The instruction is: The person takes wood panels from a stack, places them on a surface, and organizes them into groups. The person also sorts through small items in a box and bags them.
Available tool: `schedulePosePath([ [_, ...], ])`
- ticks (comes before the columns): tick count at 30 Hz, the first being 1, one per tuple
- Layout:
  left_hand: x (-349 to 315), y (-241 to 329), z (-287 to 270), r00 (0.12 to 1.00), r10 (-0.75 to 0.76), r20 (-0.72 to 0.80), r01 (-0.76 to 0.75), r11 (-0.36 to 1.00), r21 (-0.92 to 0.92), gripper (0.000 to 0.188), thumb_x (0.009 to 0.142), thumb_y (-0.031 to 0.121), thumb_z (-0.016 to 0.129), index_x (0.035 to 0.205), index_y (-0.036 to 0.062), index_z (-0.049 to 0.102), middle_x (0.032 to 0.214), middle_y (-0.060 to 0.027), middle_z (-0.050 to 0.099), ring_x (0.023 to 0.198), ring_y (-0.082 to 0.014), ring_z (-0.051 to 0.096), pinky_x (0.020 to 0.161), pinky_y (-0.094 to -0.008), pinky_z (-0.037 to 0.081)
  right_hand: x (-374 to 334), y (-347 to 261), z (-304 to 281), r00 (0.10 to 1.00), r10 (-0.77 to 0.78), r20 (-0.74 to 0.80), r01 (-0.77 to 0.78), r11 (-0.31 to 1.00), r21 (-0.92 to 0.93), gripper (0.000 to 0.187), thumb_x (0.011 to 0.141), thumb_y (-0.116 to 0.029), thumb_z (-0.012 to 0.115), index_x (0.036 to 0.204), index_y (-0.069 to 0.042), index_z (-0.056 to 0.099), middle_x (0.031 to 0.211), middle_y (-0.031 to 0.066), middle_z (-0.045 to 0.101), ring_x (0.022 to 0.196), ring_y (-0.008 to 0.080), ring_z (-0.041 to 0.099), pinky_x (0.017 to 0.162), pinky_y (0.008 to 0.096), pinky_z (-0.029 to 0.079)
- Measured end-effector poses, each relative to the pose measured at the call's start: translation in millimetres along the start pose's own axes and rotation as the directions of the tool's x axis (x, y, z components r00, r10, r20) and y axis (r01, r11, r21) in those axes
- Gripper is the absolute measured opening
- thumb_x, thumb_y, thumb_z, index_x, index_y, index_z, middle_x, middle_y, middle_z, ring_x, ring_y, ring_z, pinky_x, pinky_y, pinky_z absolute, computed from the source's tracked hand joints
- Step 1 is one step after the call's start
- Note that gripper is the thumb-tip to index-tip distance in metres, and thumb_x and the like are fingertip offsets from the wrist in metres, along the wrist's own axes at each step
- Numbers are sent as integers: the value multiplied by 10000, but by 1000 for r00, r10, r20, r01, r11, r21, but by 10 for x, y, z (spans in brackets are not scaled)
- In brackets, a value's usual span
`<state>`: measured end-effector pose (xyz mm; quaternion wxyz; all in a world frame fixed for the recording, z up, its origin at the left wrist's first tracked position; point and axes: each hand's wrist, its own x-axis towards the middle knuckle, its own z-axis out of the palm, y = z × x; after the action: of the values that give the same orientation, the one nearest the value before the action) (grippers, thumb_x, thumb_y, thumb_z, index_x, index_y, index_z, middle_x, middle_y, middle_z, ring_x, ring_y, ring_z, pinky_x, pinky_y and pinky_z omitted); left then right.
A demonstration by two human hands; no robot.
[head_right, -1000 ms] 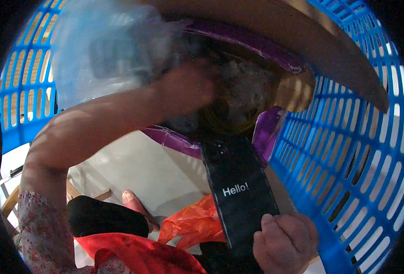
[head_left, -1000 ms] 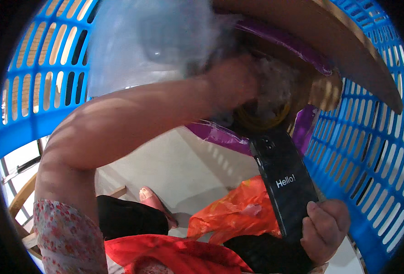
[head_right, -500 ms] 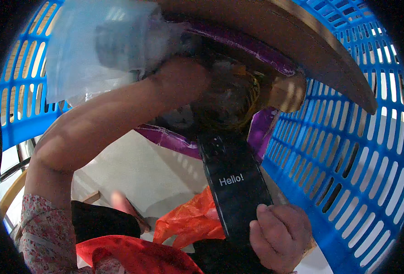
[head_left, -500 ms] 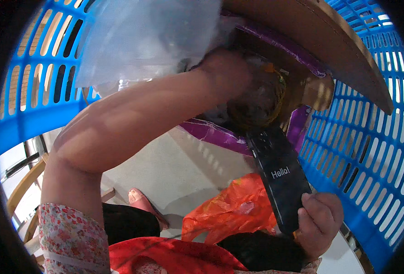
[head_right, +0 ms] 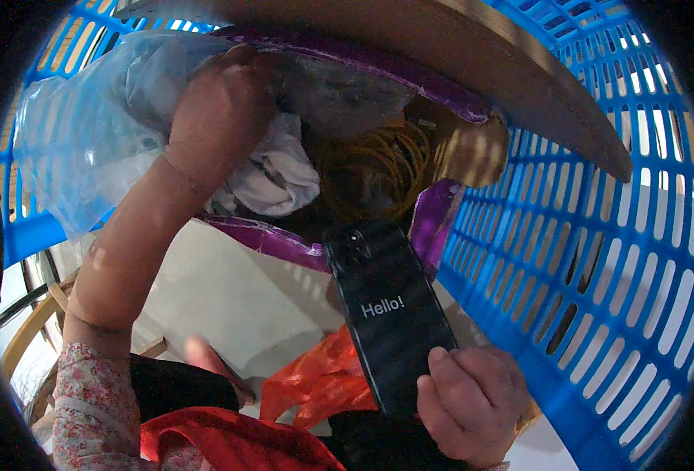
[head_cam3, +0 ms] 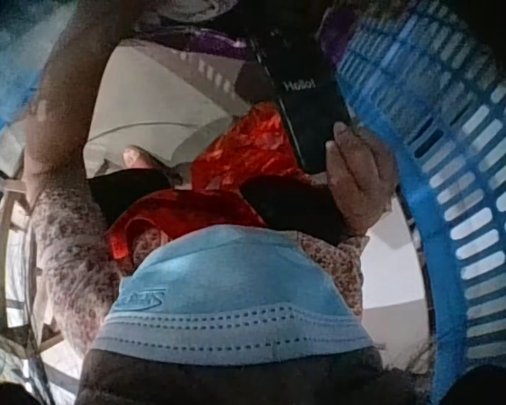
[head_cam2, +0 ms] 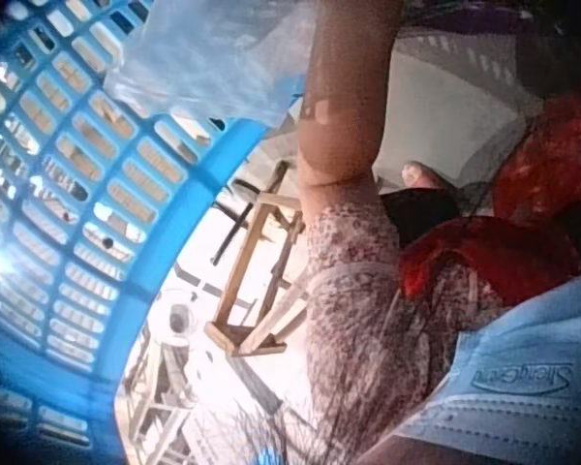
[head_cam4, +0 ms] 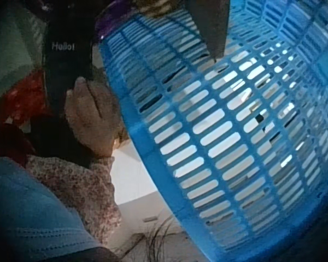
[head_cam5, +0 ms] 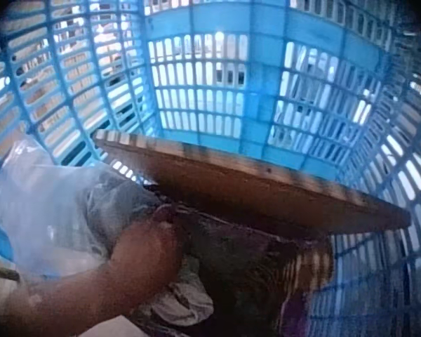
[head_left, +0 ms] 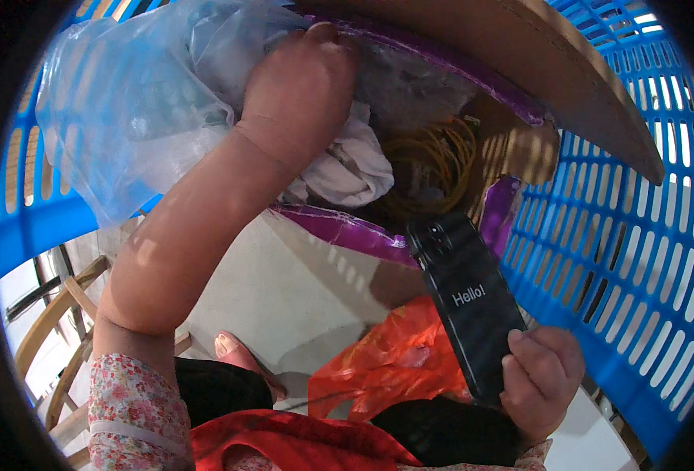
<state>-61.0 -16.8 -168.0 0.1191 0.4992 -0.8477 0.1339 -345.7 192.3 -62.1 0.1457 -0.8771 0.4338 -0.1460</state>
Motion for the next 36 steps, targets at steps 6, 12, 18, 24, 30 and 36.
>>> schedulePosePath([
  [6,21,2,67,998,-37,-45,38,999,12,153,778,80,582,898,73,677,919,-120,679,832,-259,683,737,-366,566,-7,-23,0,999,37,6,-37,999,-1,248,723,27,671,941,-26,563,1058,152,643,858,289,612,632,348,508],
  [12,27,44,-49,996,11,83,6,980,-199,252,807,35,545,1011,60,691,909,-167,691,855,-312,686,764,-397,561,-17,-29,19,997,68,-31,-68,998,-3,200,743,43,686,933,-11,652,1065,131,662,929,282,638,724,377,554],
  [18,145,205,-760,971,102,-215,-229,646,-729,498,797,-110,494,1267,28,581,1122,-197,658,978,-244,671,852,-317,523,143,-100,71,949,309,-58,-308,951,27,274,866,19,552,1135,-17,588,1082,168,667,973,336,663,810,432,539],
  [24,-121,202,-1099,998,-55,-36,-31,89,-996,464,839,-80,452,1292,-13,532,1129,-141,644,997,-180,641,866,-289,502,477,22,94,887,318,-335,-354,934,-51,267,817,-35,697,1073,27,651,958,151,686,863,263,679,743,361,537],
  [30,-578,-61,-1462,953,-17,303,301,-91,-949,451,868,-42,398,1309,-36,492,1132,-91,624,1014,-128,607,888,-257,477,813,-43,56,501,723,-476,-570,690,447,362,849,-134,754,1173,2,667,945,114,707,680,96,629,537,208,476],
  [36,-1309,-392,-1539,809,17,588,579,-199,-791,453,882,-50,405,1329,-20,472,1169,-79,618,1049,-127,596,915,-260,465,1224,48,-49,733,449,-511,-440,886,148,333,893,-205,704,1137,20,670,1024,152,713,889,236,688,809,346,530],
])
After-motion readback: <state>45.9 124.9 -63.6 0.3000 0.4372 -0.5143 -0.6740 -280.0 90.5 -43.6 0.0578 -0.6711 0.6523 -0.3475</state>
